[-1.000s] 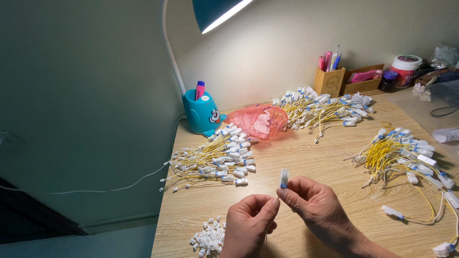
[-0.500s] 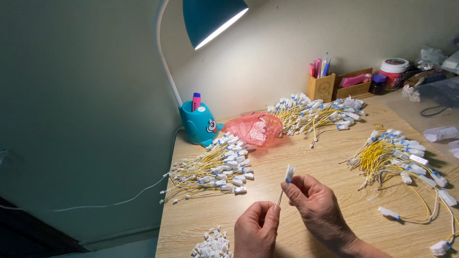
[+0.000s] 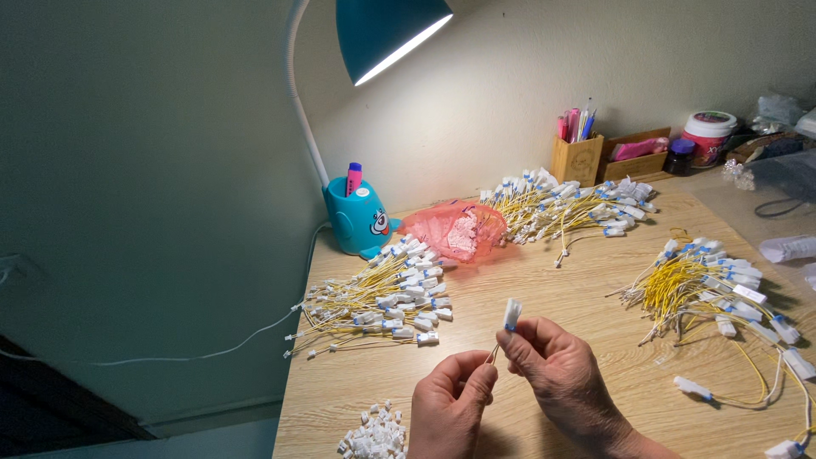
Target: The person assembles fiber optic cables by hand at a wooden desk. They pick up a yellow fiber optic cable and a white plastic connector, then insert the cable into the connector. The person repeats this process multiple times, handling the components and placing the finished cables on the table.
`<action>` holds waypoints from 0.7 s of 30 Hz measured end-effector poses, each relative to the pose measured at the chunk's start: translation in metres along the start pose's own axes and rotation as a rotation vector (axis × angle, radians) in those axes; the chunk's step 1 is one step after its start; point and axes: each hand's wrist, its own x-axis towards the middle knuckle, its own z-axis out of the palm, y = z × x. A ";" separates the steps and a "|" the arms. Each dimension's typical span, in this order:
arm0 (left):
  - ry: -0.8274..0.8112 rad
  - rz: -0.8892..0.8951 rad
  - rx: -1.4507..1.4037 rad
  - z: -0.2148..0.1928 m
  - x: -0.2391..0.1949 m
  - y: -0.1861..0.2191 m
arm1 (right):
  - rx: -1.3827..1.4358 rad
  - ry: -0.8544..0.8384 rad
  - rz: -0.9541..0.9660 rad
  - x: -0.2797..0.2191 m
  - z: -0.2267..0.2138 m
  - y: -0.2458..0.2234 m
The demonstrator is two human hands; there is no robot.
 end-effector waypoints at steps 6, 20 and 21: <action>0.072 0.063 0.026 0.005 -0.004 0.006 | -0.025 -0.057 -0.034 -0.007 0.005 0.006; -0.058 -0.071 -0.194 -0.002 0.000 -0.002 | 0.057 -0.140 -0.102 0.012 -0.007 -0.021; -0.070 -0.125 -0.252 -0.003 -0.001 0.000 | 0.107 -0.193 -0.097 0.012 -0.008 -0.023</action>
